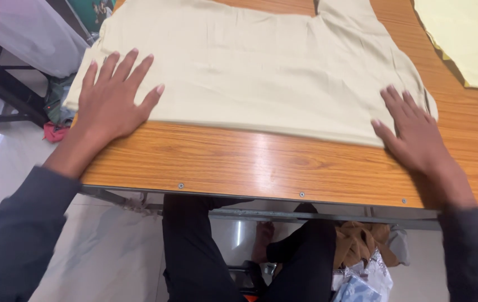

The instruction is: Folding a beige collared shirt on a wooden table.

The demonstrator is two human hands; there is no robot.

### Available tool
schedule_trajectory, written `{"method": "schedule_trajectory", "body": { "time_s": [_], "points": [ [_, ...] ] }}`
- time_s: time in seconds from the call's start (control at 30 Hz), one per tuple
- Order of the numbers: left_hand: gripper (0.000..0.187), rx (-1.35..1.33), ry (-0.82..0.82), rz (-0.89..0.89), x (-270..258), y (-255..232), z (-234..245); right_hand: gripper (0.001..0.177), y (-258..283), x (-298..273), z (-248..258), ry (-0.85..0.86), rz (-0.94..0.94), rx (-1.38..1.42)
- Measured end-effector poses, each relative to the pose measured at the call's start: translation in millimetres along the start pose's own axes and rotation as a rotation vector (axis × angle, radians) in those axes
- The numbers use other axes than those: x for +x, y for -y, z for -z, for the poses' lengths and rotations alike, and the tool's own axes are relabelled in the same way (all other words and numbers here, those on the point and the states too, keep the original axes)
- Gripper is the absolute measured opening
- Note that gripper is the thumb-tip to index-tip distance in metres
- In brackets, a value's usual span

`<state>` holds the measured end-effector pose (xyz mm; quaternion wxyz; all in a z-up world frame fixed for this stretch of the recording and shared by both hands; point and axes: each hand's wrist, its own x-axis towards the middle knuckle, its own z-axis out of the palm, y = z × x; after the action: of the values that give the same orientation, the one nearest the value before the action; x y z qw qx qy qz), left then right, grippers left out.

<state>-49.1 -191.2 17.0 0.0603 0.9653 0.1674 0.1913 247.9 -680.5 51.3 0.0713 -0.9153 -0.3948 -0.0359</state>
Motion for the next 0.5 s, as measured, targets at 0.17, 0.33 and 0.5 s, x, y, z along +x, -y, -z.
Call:
{"method": "schedule_trajectory", "body": {
  "time_s": [0.17,0.33,0.5],
  "points": [
    [0.068,0.013,0.02,-0.013,-55,-25,23,0.079,13,-73,6,-0.009,-0.004,-0.029],
    [0.068,0.071,0.056,-0.001,-77,-33,26,0.08,22,-102,8,0.001,-0.035,-0.036],
    [0.071,0.086,0.091,0.014,-65,-34,34,0.085,-21,-94,4,0.074,0.014,-0.103]
  ]
}}
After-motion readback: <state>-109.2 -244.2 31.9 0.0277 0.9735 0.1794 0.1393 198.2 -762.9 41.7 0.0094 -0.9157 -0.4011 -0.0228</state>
